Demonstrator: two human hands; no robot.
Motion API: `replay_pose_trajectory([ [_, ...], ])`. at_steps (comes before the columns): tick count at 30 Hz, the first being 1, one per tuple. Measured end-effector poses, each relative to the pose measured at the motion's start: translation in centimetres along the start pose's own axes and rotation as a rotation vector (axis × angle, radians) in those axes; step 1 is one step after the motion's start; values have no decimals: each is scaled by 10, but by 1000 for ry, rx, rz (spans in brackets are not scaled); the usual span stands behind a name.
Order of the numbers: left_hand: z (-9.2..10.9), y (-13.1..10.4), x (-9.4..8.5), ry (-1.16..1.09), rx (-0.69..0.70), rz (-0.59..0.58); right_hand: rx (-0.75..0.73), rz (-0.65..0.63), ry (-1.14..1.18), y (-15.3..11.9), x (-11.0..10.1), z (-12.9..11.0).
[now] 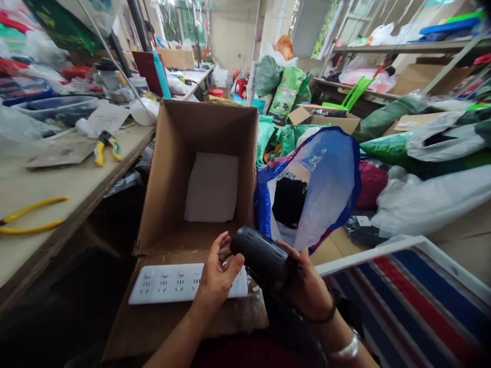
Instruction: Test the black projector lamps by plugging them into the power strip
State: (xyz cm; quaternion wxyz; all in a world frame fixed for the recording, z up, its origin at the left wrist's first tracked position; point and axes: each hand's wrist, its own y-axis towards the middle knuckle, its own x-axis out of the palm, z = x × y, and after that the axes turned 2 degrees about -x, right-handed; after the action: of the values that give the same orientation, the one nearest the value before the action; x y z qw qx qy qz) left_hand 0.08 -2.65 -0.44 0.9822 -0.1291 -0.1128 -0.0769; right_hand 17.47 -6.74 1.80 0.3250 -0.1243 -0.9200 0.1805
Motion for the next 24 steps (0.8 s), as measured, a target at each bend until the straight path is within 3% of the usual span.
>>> replay_pose_trajectory([
  [2, -7, -7, 2, -63, -76, -19, -23, 60, 57, 2, 8, 11],
  [6, -15, -24, 17, -152, -146, -217, -98, 91, 90, 4, 20, 35],
  [10, -13, -29, 27, -65, -188, -29, -68, 39, 39, 3, 20, 50],
  [14, -8, -25, 26, -52, -180, 4, -109, 8, -75, 5, 14, 52],
  [19, 12, -21, 21, 52, -82, -32, -322, -61, -516, 10, 12, 35],
  [24, 41, -21, 1, 327, -36, -139, -205, 6, -666, 8, 6, 33],
])
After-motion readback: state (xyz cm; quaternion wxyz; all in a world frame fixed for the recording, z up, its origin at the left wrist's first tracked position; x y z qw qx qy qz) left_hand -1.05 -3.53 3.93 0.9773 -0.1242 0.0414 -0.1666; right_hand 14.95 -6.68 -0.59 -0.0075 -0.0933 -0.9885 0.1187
